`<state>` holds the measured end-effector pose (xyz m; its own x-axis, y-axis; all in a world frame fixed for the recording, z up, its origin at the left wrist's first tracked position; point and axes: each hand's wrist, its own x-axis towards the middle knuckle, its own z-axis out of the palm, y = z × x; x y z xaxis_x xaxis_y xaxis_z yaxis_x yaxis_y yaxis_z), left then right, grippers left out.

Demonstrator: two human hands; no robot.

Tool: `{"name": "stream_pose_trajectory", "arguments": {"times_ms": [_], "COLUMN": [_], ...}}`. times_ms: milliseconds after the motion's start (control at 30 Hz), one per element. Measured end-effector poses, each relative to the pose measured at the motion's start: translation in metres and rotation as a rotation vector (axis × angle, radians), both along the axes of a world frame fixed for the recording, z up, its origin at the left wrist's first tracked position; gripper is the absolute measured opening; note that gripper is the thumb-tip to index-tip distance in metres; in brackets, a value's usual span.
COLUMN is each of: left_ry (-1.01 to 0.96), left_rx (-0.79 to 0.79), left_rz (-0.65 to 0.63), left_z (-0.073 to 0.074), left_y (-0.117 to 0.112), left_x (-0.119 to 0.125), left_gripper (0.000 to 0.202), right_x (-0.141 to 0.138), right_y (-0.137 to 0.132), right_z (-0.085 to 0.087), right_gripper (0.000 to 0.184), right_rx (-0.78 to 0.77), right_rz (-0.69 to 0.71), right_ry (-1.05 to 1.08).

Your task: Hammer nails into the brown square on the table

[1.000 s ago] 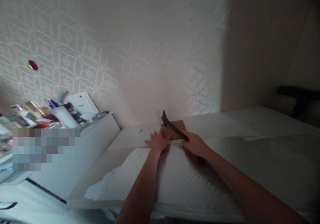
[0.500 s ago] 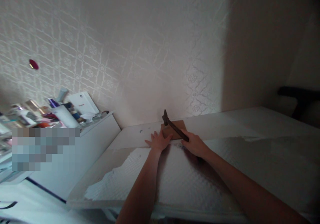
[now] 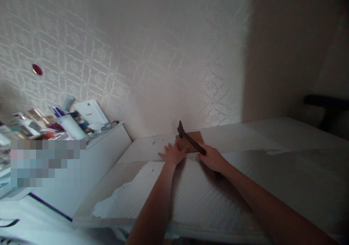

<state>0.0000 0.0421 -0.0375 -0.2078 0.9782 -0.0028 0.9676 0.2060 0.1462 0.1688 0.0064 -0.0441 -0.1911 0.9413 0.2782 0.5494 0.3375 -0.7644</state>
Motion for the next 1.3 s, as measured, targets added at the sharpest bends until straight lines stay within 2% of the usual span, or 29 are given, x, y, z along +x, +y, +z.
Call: {"name": "stream_pose_trajectory", "arguments": {"times_ms": [233, 1067, 1300], "left_ry": [0.013, 0.011, -0.005], "left_rx": [-0.012, -0.013, -0.001], "left_rz": [0.008, 0.012, 0.011], "left_z": [0.0049, 0.0010, 0.0008], "left_y": [-0.0040, -0.0010, -0.0013], "left_x": [0.0029, 0.0013, 0.0014], "left_gripper": [0.079, 0.081, 0.081], "right_x": [-0.0003, 0.0004, 0.0005], "right_y": [0.0010, 0.0048, 0.0024], "right_z": [0.0006, -0.0070, -0.0031], "right_gripper": [0.059, 0.057, 0.058], "right_rx": [-0.011, -0.003, 0.001], "right_rz": [-0.020, -0.033, -0.021], "right_ry": [0.004, 0.021, 0.007]}}
